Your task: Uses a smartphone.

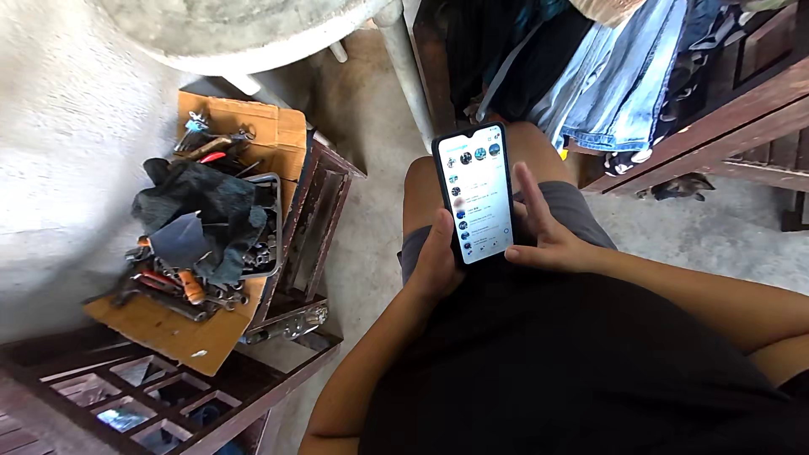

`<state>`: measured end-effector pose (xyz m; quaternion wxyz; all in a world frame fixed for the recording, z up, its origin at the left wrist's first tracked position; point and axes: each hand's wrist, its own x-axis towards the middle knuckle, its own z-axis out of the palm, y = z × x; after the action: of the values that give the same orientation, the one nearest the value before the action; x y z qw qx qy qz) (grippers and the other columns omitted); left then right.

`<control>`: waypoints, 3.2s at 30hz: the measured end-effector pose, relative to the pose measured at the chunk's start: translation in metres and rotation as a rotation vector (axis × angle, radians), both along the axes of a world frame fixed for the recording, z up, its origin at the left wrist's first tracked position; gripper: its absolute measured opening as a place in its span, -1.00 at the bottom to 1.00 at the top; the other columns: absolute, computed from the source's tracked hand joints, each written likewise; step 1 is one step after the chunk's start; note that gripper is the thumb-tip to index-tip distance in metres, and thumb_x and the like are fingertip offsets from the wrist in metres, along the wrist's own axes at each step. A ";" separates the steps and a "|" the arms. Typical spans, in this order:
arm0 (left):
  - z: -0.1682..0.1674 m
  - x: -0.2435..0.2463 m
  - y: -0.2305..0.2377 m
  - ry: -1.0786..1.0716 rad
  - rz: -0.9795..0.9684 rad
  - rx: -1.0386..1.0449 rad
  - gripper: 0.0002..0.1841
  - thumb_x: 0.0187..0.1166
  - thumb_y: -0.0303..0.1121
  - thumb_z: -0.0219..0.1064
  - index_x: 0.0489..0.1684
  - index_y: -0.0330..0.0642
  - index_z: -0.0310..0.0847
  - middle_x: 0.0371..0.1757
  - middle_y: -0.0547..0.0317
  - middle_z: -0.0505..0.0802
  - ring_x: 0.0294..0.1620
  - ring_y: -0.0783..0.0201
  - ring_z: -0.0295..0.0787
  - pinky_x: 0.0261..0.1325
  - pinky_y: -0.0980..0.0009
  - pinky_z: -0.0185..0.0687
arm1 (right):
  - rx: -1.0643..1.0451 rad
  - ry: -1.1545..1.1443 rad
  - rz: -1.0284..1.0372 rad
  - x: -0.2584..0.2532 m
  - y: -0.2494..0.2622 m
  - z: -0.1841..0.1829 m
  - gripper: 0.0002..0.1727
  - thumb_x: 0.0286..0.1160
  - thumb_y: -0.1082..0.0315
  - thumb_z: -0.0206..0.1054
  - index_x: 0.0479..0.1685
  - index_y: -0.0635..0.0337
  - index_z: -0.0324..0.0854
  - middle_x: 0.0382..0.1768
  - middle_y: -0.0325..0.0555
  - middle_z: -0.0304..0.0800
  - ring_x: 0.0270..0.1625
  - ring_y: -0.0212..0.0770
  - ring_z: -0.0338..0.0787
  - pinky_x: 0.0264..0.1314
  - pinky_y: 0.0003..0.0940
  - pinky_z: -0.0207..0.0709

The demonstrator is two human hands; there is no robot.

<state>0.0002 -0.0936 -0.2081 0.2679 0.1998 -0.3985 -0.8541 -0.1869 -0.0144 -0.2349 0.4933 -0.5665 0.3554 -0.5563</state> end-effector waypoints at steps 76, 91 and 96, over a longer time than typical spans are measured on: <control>-0.004 0.001 -0.001 0.009 0.003 0.062 -0.32 0.58 0.41 0.05 0.48 0.15 0.43 0.20 0.29 0.86 0.26 0.30 0.81 0.36 0.22 0.72 | 0.342 -0.097 0.108 -0.004 0.001 0.006 -0.20 0.44 0.42 0.25 0.71 0.13 -0.05 0.21 -0.38 0.72 0.20 -0.59 0.76 0.29 -0.58 0.65; 0.000 0.000 0.000 -0.024 0.024 0.067 -0.38 0.67 0.35 -0.06 0.47 0.15 0.42 0.19 0.30 0.87 0.25 0.31 0.81 0.35 0.22 0.73 | 0.350 -0.095 0.099 -0.005 0.001 0.007 -0.16 0.40 0.41 0.29 0.72 0.17 -0.07 0.23 -0.35 0.69 0.21 -0.59 0.74 0.29 -0.59 0.64; -0.002 0.001 0.000 -0.018 0.019 0.055 -0.38 0.68 0.35 -0.08 0.46 0.14 0.43 0.19 0.30 0.87 0.26 0.31 0.81 0.36 0.22 0.72 | 0.356 -0.095 0.090 -0.003 0.001 0.007 -0.17 0.38 0.43 0.28 0.71 0.15 -0.04 0.21 -0.38 0.72 0.19 -0.60 0.75 0.27 -0.59 0.65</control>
<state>0.0014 -0.0934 -0.2101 0.2665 0.2187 -0.3753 -0.8604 -0.1902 -0.0136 -0.2276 0.6265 -0.4588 0.3986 -0.4880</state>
